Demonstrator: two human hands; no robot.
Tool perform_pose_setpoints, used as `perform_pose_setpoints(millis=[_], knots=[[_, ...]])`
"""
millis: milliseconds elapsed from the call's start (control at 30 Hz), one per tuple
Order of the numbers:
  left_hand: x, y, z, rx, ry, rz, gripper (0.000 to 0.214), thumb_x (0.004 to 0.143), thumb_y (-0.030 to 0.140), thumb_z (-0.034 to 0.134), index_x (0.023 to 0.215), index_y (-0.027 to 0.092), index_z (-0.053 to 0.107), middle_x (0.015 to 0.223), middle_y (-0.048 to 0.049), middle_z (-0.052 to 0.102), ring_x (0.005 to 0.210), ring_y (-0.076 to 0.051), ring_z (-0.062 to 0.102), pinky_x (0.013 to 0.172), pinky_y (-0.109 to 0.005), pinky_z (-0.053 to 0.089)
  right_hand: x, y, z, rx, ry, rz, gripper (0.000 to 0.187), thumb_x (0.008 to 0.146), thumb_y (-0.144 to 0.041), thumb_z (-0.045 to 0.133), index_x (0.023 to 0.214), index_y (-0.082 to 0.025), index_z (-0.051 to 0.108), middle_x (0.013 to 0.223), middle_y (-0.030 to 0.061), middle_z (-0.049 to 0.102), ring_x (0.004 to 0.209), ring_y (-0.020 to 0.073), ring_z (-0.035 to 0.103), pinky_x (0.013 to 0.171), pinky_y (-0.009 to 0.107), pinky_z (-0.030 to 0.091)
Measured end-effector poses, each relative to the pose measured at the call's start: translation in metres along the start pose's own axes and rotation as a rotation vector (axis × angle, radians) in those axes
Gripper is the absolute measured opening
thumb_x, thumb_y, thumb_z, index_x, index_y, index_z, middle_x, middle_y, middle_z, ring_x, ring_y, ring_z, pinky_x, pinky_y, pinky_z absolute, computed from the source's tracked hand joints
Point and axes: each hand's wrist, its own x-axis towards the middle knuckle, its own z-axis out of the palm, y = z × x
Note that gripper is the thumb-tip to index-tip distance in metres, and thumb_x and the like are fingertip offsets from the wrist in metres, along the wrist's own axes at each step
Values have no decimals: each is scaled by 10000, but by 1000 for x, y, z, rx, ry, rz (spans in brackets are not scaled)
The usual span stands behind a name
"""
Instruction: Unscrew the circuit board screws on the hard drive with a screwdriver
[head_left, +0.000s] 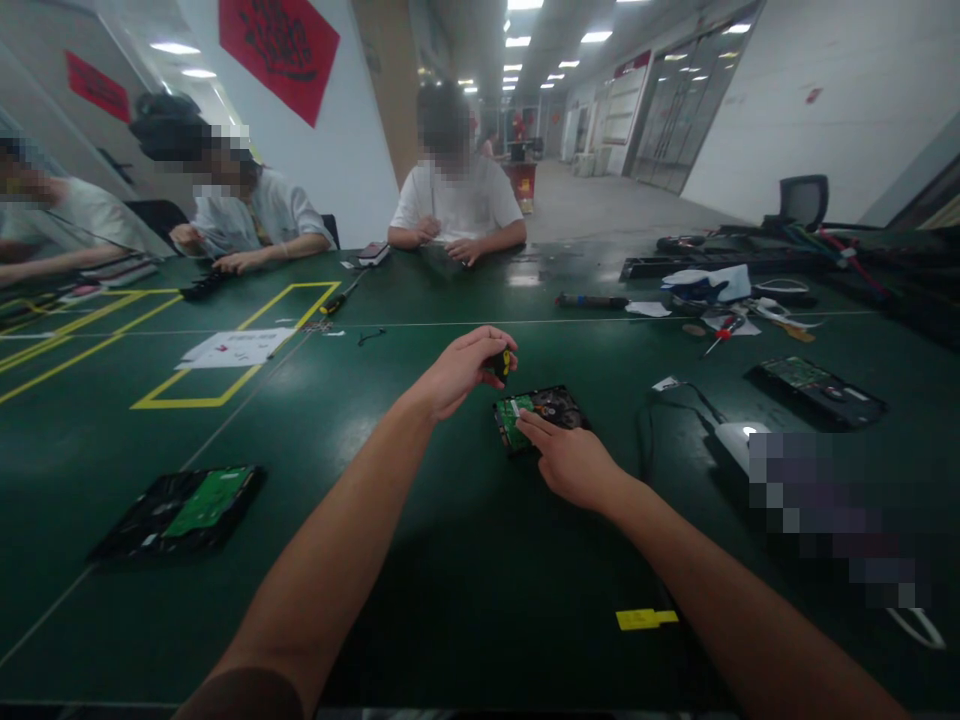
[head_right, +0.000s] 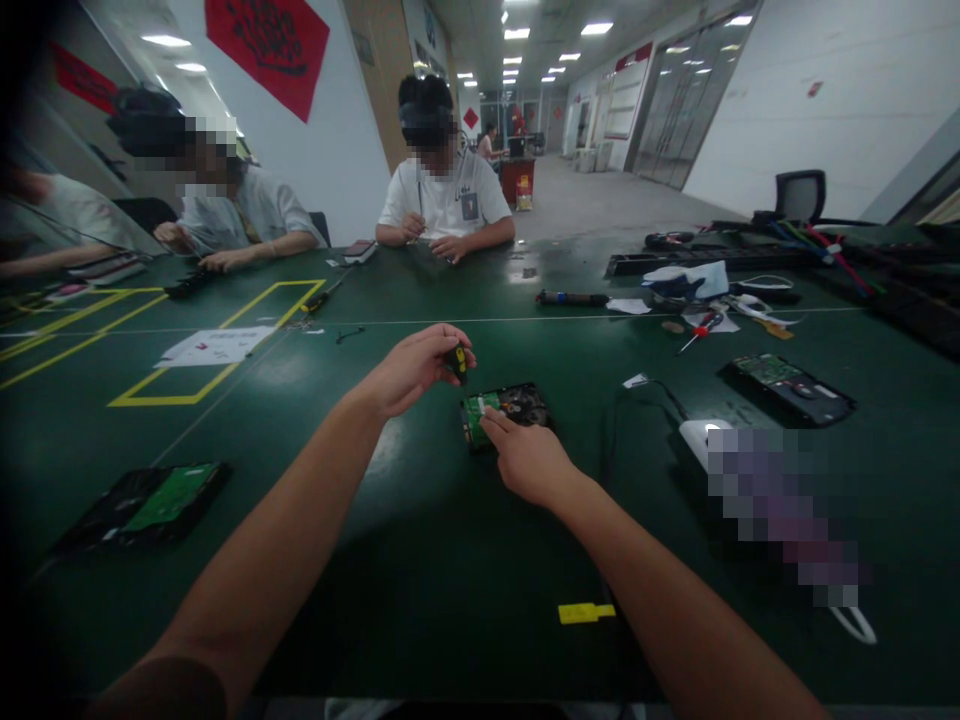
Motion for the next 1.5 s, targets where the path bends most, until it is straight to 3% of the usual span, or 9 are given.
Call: perform_pose_setpoints(millis=[100, 333, 600, 1300, 1500], knots=[[1, -1, -2, 45, 36, 11, 135, 881, 274, 567, 916, 178, 655, 937, -72, 632, 848, -169, 593, 611, -246, 485, 0, -1, -2, 3, -15, 6, 658, 878, -193, 412, 1532, -250, 376, 1646, 30, 262, 942, 251, 697, 771, 401, 547], [-1, 0, -2, 50, -23, -19, 203, 893, 321, 557, 949, 165, 673, 944, -92, 652, 838, -186, 625, 594, -254, 492, 0, -1, -1, 23, -9, 0, 660, 872, -182, 411, 1529, -238, 386, 1640, 38, 278, 1030, 267, 677, 821, 409, 540], [1, -1, -1, -139, -51, -66, 204, 932, 293, 515, 1010, 155, 643, 906, -107, 675, 886, -215, 659, 810, -388, 560, -1, -1, -1, 30, -8, 0, 666, 875, -182, 406, 1538, -235, 364, 1642, 50, 272, 1046, 268, 676, 830, 409, 540], [-2, -1, 1, -74, -79, -14, 215, 937, 352, 581, 951, 154, 663, 924, -88, 654, 885, -187, 625, 726, -307, 531, 0, -1, -1, 29, 1, 8, 643, 882, -190, 410, 1523, -229, 395, 1650, 60, 246, 1058, 282, 674, 824, 416, 548], [-3, 1, -2, 47, -44, -13, 257, 916, 378, 598, 968, 153, 711, 951, -92, 653, 866, -175, 613, 662, -260, 498, 0, 0, 3, 8, 17, -11, 638, 884, -188, 409, 1521, -212, 399, 1643, 65, 266, 1071, 284, 669, 828, 420, 548]])
